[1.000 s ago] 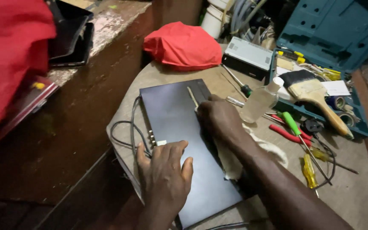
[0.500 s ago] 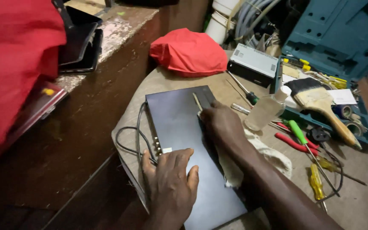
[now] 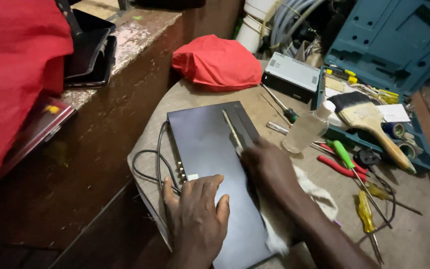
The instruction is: Cleaning the surface of an electronic device with a cloth and applying liquid along a seam using a squeeze bottle and a tool.
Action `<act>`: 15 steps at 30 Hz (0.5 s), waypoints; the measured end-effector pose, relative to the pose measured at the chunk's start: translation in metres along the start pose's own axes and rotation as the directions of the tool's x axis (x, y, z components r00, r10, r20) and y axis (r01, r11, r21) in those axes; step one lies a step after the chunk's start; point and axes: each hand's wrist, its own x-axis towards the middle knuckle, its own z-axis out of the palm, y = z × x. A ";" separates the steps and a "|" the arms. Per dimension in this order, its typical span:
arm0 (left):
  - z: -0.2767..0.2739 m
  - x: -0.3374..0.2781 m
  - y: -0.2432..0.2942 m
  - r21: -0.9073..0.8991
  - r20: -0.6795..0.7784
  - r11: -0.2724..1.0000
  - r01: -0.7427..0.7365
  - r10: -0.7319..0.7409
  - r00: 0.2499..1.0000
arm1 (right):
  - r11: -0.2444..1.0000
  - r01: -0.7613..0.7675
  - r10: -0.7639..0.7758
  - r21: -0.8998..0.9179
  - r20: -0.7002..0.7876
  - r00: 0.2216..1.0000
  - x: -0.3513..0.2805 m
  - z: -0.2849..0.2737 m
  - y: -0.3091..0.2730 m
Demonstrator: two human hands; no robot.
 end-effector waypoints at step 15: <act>-0.004 0.001 0.002 0.073 -0.031 0.997 -0.038 0.040 0.999 | 0.994 -0.052 0.049 0.092 0.030 0.998 -0.065 -0.012 0.014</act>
